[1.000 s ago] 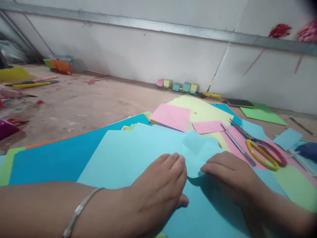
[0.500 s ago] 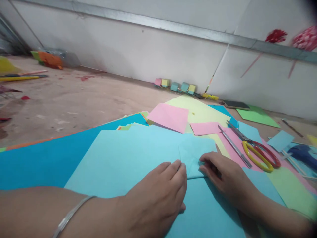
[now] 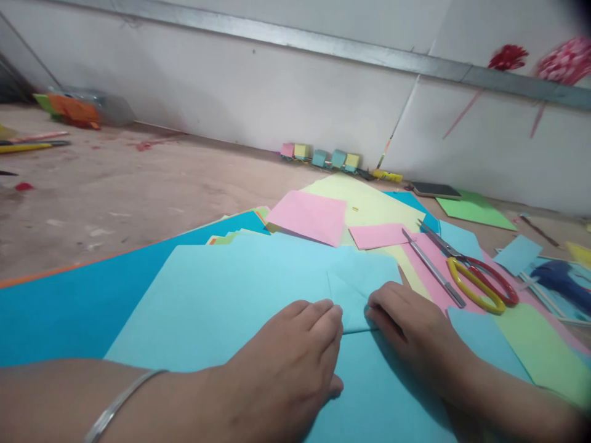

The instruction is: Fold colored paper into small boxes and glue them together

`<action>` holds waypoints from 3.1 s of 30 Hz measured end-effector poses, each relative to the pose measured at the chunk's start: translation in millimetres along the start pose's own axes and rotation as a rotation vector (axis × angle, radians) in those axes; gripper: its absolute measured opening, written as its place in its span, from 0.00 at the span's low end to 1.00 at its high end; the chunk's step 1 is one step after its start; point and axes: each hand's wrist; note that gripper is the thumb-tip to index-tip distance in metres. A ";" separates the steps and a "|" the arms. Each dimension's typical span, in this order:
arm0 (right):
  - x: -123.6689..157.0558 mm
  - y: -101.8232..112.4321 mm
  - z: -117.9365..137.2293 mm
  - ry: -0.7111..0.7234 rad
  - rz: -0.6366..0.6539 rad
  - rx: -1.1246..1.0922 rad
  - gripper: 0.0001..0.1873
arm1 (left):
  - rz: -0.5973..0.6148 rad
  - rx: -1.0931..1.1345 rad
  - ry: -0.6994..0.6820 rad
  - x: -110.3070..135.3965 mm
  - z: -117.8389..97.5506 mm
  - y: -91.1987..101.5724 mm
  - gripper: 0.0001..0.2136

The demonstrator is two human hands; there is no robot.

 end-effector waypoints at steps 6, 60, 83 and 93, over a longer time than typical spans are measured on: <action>-0.7 0.1 0.2 -0.012 0.050 -0.015 0.11 | -0.016 0.038 0.038 0.5 -2.5 16.5 0.12; 32.1 27.3 31.4 0.235 -0.028 0.653 0.07 | 0.036 -0.140 -0.148 -3.2 9.1 -7.7 0.18; 6.9 31.3 16.6 0.411 -0.232 0.427 0.11 | -0.233 -0.110 -0.222 -12.0 42.3 -5.7 0.12; 5.1 23.4 0.8 0.176 0.164 -0.176 0.14 | 0.100 -0.072 -0.169 -2.2 2.1 3.0 0.08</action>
Point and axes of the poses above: each hand's wrist, its own x-axis away from the middle knuckle, its own y-axis out of the back of the hand, z = x × y, and after that the axes turned 12 degrees about -y, right-handed
